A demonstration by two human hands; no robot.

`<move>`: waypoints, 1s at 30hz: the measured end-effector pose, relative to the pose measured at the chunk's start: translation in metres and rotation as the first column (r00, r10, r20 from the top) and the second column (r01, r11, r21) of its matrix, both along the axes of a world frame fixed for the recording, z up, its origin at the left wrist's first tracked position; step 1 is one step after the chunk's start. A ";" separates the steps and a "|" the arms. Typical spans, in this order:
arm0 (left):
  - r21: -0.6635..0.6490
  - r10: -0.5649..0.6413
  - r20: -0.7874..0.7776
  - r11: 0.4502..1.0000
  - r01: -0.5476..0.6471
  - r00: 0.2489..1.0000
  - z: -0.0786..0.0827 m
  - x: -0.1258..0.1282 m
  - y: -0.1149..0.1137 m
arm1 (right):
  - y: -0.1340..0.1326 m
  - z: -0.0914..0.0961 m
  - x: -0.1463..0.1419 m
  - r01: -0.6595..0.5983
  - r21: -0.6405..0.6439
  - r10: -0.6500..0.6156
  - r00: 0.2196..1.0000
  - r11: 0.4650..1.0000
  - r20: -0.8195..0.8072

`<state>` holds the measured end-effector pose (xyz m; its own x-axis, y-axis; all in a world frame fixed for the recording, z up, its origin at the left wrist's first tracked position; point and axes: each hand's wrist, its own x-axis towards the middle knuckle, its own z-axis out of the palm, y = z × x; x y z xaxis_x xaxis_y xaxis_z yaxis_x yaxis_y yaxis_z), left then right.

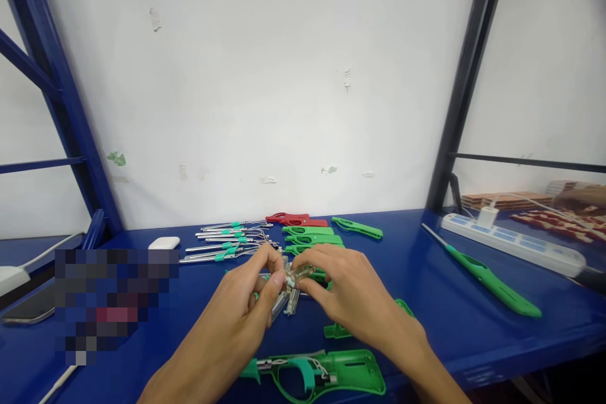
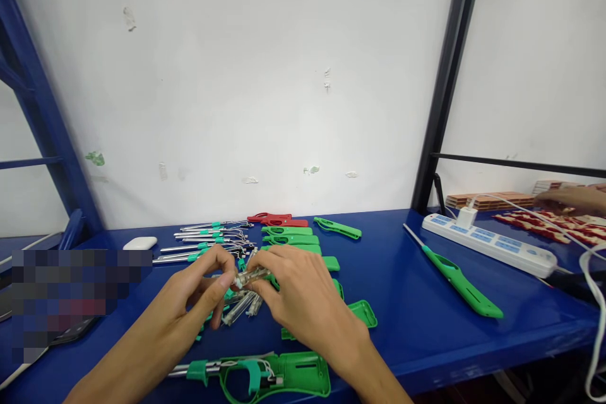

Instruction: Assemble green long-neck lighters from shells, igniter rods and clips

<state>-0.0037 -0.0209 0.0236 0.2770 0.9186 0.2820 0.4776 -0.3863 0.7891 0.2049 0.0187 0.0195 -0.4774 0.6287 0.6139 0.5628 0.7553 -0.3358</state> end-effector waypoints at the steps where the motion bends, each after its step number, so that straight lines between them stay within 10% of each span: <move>1: 0.010 -0.001 -0.021 1.000 0.002 1.000 0.000 0.000 0.000 | 0.000 0.000 0.000 0.002 0.001 -0.002 1.000 1.000 0.002; 30: -0.104 -0.008 0.273 0.994 0.038 0.962 0.001 0.009 0.007 | -0.002 0.000 -0.003 0.053 0.222 -0.130 0.927 0.974 0.352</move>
